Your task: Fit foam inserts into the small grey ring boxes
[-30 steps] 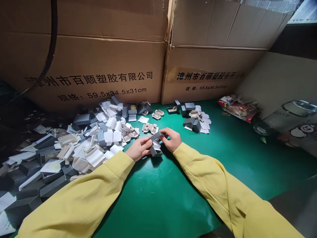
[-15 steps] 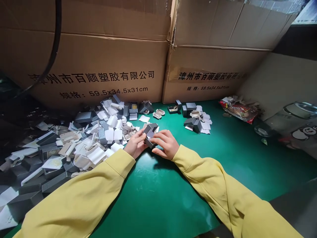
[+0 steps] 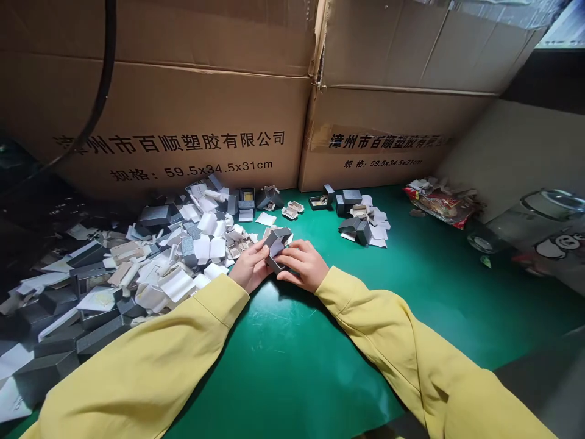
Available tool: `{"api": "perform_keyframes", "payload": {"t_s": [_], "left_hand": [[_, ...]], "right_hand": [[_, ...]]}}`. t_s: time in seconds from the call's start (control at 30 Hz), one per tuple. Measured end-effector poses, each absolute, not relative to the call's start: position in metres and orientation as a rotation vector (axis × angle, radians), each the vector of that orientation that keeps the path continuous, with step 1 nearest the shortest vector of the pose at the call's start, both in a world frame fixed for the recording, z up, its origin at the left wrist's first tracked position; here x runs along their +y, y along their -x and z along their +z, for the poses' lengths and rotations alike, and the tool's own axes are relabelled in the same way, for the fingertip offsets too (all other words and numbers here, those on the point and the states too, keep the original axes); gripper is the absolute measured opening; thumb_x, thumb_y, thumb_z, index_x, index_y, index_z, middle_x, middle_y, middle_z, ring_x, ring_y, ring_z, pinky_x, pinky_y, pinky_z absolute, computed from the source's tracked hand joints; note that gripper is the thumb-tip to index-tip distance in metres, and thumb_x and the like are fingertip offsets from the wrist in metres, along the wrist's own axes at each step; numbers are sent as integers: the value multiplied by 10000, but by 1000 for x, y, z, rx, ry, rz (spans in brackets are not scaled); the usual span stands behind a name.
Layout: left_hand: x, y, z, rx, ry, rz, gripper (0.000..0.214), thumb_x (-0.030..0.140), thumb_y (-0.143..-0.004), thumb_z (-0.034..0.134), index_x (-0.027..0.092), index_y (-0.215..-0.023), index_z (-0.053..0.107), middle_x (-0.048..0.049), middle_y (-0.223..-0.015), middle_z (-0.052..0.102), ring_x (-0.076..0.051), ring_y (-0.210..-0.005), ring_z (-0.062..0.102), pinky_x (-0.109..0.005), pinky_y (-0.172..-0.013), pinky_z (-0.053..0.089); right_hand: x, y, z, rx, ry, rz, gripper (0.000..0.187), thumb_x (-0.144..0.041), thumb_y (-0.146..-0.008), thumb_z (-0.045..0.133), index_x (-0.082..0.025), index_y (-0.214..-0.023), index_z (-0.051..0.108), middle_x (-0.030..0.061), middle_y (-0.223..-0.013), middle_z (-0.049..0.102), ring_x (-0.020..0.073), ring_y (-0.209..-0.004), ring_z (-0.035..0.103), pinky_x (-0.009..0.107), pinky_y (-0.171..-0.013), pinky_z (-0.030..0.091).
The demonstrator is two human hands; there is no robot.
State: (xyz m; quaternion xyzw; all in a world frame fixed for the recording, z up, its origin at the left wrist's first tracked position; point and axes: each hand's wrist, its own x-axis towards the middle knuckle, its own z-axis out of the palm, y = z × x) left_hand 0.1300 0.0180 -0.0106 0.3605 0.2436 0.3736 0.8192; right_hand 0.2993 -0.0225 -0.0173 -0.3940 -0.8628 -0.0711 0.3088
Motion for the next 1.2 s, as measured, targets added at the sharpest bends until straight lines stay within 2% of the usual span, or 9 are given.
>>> {"api": "perform_keyframes", "payload": {"t_s": [0.13,0.43,0.67,0.83,1.07,1.2], "left_hand": [[16,-131,-9,530,-754,808,335,203,-762,615,148,-1093,592,-71,-972,631,-137,-777,593,-243,-663,489],[15,-132,-8,487,-715,797,358,184,-770,604,138,-1123,568,-74,-908,641,-125,-680,590,-238,-584,493],[17,-132,-7,582,-697,793,224,147,-818,522,124,-1033,582,-71,-849,630,-136,-687,590,-256,-577,506],[19,-132,-8,596,-707,788,199,139,-813,528,123,-1005,581,-77,-854,627,-140,-683,586,-256,-567,505],[22,-133,-10,527,-737,792,265,167,-806,549,147,-1071,554,-63,-888,633,-127,-692,589,-246,-586,509],[22,-131,-9,551,-725,823,269,165,-808,536,148,-1075,562,-57,-849,642,-123,-673,604,-246,-611,517]], "right_hand": [[-22,-300,-20,-2298,1093,-194,431,-526,-852,434,-187,-1030,634,84,-1000,644,226,-987,465,350,-781,361],[-24,-297,-20,-2295,1144,-202,425,-518,-861,426,-197,-1054,627,83,-1022,625,207,-979,468,334,-779,321],[-21,-291,-22,-2266,1259,30,411,-511,-867,413,-216,-1045,638,65,-1013,644,201,-945,451,338,-761,313],[-18,-289,-26,-2251,1268,56,399,-507,-855,443,-213,-1029,648,64,-989,646,201,-925,445,345,-757,311],[-18,-293,-31,-2124,1199,36,379,-513,-787,560,-223,-1007,666,66,-955,656,205,-905,472,343,-754,352],[-20,-295,-23,-1830,1151,111,319,-478,-822,519,-217,-887,690,60,-892,664,185,-865,534,336,-779,411]]}}
